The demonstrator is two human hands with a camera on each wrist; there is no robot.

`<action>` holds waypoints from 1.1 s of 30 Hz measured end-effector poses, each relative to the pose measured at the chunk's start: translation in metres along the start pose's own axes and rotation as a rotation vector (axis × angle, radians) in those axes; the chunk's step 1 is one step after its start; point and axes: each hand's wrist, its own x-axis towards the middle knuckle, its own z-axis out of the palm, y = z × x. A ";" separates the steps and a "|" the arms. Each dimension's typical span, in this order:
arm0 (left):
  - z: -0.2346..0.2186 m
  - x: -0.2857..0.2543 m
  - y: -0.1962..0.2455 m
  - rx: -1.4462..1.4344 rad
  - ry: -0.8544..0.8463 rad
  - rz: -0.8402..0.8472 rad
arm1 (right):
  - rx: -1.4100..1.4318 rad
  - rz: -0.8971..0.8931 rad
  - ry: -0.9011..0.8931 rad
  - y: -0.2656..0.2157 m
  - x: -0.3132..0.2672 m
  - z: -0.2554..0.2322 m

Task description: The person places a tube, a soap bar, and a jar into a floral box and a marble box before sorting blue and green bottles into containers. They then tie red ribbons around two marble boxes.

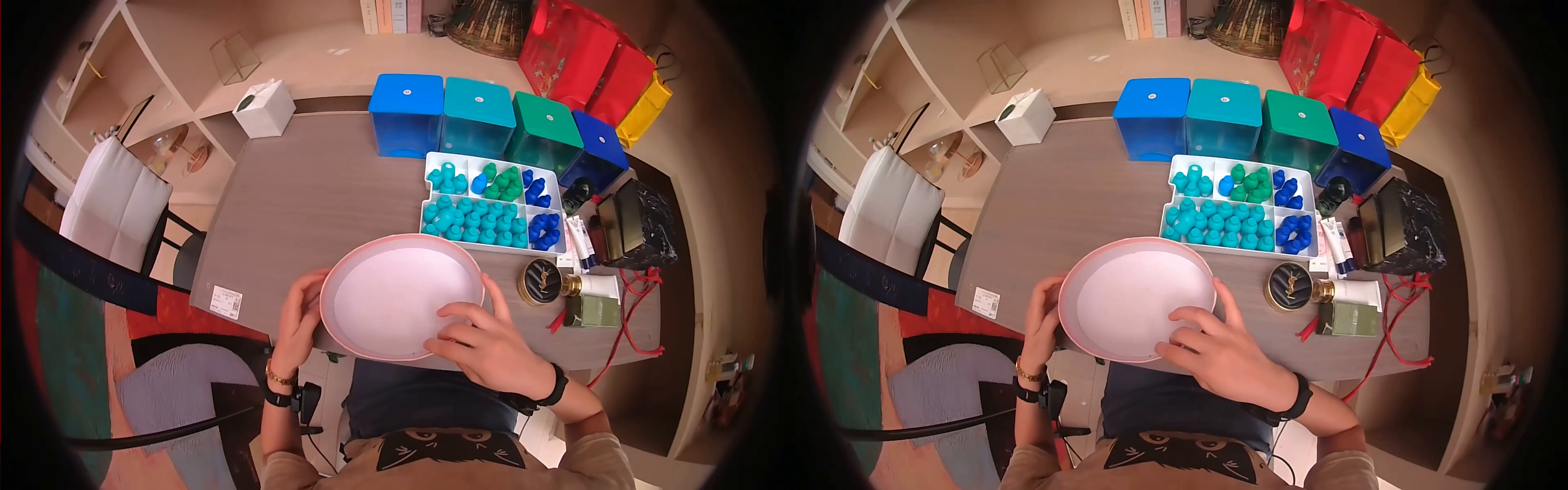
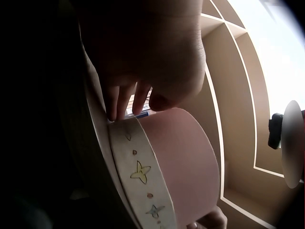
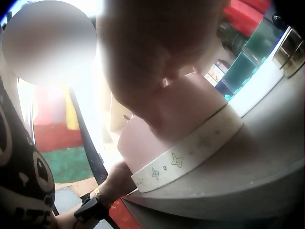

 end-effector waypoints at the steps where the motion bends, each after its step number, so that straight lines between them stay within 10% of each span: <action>1: 0.003 -0.001 0.003 -0.053 -0.001 0.038 | -0.007 0.003 -0.007 0.000 0.001 -0.002; 13: 0.036 -0.020 0.036 1.085 -0.335 0.565 | 0.168 0.055 0.007 -0.001 -0.004 -0.006; 24: -0.016 -0.030 0.033 1.136 0.155 0.471 | 0.184 0.358 0.333 0.021 -0.063 0.003; 33: -0.022 0.089 0.019 1.192 0.107 0.568 | 0.377 0.226 -0.016 0.017 -0.057 -0.011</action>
